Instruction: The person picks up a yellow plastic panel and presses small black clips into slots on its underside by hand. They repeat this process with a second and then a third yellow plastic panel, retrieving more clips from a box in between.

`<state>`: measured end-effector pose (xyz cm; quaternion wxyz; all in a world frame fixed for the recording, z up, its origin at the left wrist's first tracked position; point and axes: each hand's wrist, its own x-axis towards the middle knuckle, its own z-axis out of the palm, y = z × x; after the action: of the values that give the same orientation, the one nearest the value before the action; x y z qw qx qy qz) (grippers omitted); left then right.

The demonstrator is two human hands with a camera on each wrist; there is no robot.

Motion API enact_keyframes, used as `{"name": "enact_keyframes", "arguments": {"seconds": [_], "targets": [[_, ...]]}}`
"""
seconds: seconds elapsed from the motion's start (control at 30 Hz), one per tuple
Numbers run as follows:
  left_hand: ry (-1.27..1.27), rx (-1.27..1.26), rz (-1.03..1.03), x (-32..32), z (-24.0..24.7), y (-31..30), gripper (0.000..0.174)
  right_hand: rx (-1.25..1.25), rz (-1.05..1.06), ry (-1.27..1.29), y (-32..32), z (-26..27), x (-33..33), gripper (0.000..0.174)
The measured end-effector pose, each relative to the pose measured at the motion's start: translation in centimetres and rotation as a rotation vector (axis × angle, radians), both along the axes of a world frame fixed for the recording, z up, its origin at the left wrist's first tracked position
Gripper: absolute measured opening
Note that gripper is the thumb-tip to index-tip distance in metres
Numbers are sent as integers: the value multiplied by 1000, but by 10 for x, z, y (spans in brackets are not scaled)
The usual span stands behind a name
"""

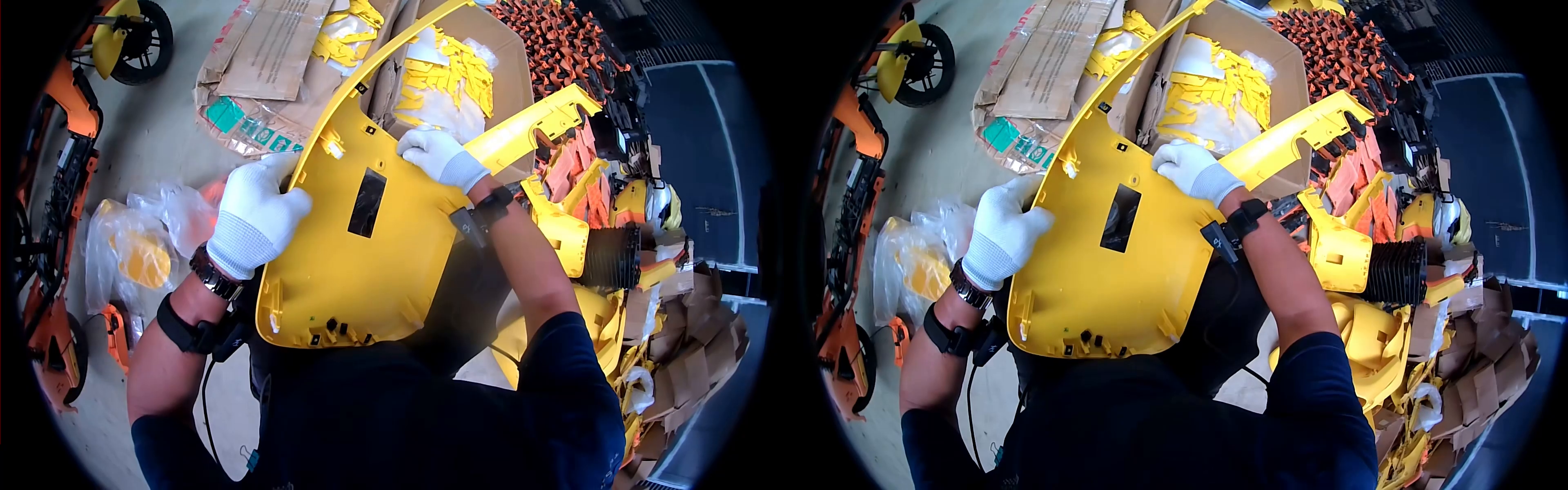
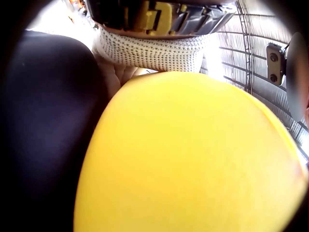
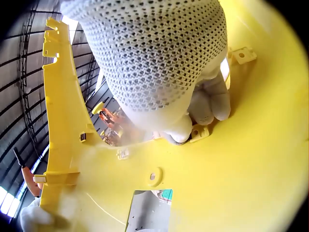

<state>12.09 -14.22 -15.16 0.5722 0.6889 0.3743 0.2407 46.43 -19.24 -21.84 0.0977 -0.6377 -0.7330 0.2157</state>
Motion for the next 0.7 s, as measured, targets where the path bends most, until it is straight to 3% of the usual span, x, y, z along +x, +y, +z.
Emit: {"name": "enact_keyframes", "arguments": {"seconds": [0.37,0.6,0.7], "targets": [[-135,-244,-1,-8,-4,-5,42,151,243,-286,-17,1,-6,9],[-60,-83,-65,-6,-6,-3,44,149,375,-414,-21,7,-18,15],[-71,-201,-58,-6,-2,-4,44,161,334,-436,-23,2,-21,15]]}}
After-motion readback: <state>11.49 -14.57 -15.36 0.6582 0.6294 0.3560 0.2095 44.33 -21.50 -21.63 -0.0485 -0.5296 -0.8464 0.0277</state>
